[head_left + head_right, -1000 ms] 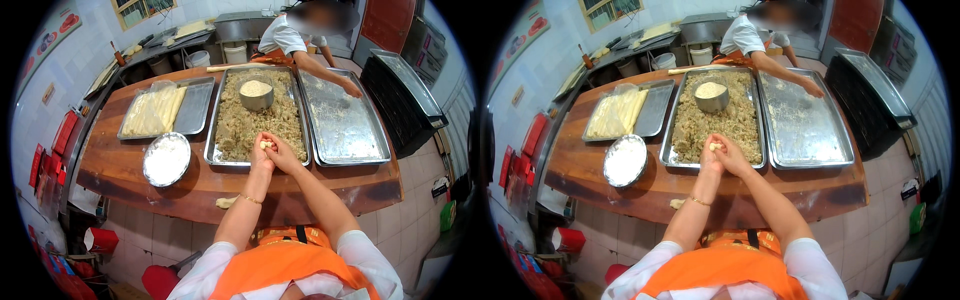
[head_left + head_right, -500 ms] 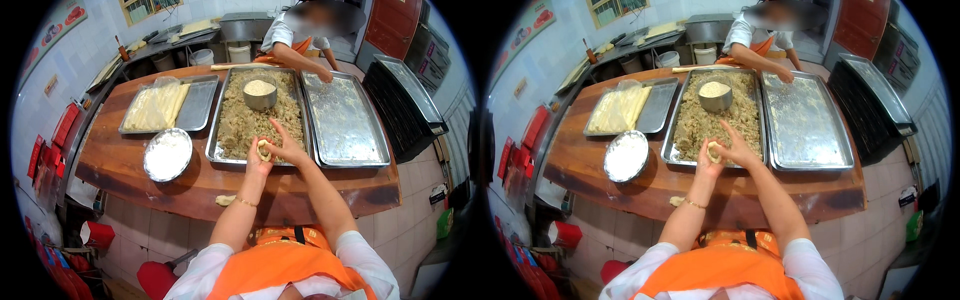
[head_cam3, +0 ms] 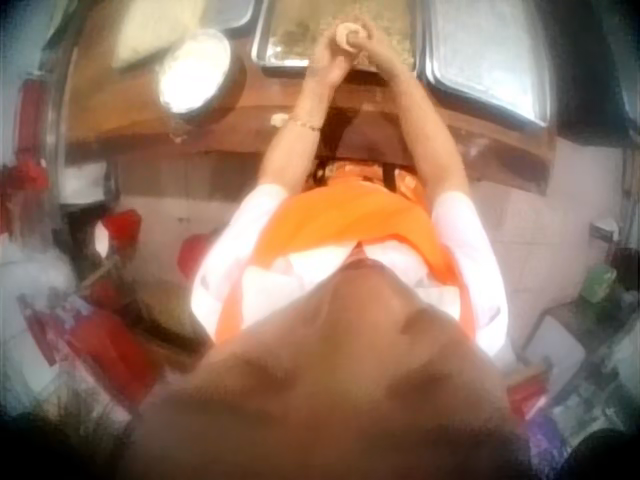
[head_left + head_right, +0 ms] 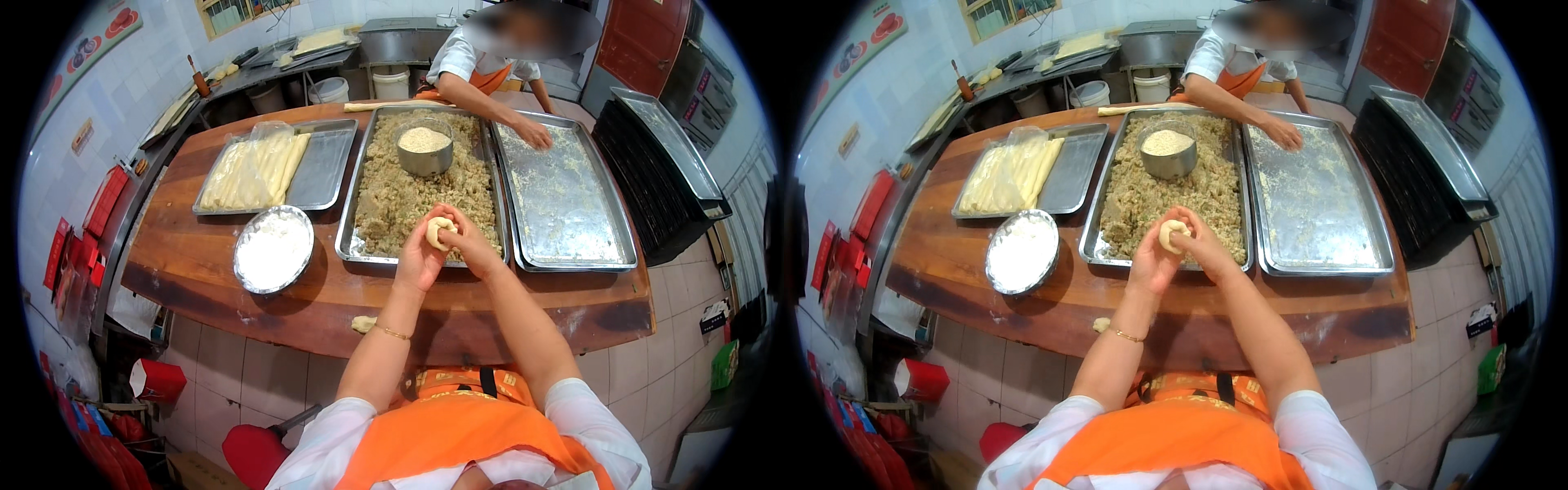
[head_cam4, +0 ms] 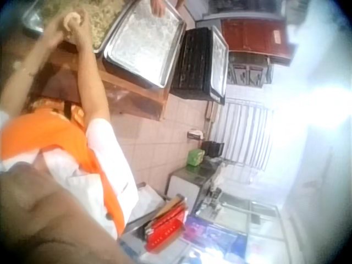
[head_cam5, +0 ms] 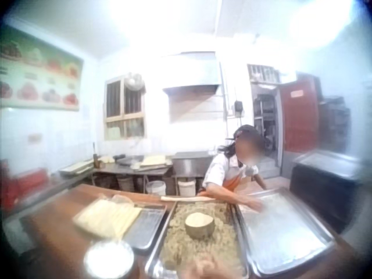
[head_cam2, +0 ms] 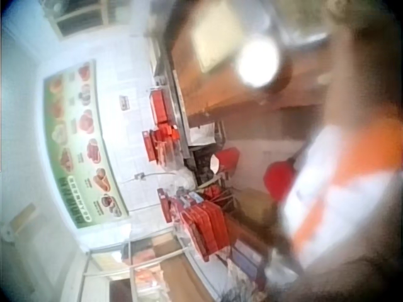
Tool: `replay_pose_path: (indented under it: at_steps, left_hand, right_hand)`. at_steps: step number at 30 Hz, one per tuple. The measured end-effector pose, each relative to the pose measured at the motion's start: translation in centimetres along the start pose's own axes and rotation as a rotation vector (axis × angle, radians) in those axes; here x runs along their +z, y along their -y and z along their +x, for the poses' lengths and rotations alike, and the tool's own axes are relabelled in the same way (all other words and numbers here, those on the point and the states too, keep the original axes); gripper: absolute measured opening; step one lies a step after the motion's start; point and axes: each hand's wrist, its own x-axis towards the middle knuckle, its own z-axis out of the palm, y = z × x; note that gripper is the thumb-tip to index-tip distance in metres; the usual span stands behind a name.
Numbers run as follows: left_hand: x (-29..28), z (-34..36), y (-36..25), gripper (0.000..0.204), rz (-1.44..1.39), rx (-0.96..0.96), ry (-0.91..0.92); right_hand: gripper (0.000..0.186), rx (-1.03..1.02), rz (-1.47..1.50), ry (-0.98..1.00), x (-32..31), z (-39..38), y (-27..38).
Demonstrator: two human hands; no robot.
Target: The person prepares pastry buns by flattening pieces of dough, filling them with a mixture from a tray, sealing them into balls, and placing them on a baking tray.
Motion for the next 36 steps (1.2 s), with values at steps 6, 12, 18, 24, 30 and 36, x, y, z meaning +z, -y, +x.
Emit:
replay_pose_path:
  at_steps: [6, 12, 18, 24, 30, 36]
  left_hand:
    - [-2.8, 0.3, 0.9, 0.023, -0.031, 0.016, -0.046]
    - [-4.4, 1.1, 2.2, 0.021, 0.021, 0.078, -0.165]
    - [2.0, -1.2, 0.6, 0.019, 0.057, 0.005, -0.169]
    - [-2.7, -0.9, 0.4, 0.022, 0.228, 0.036, 0.090]
    - [-0.7, -1.2, 1.3, 0.029, 0.137, 0.074, -0.159]
    - [1.9, -3.6, 0.9, 0.046, 0.011, -0.133, -0.041]
  right_hand:
    - [0.073, -0.025, -0.166, 0.130, 1.7, -0.9, 1.1]
    - [0.071, 0.026, -0.064, 0.133, 1.4, -0.8, -0.3]
    - [0.068, 0.043, -0.008, 0.076, -0.2, -0.5, 0.5]
    - [0.065, 0.083, -0.066, 0.207, 1.2, -1.4, 2.0]
    - [0.066, 0.074, -0.007, 0.341, -0.1, -1.8, 2.4]
    - [0.075, -0.432, -0.772, 0.245, -0.9, -1.6, 2.3]
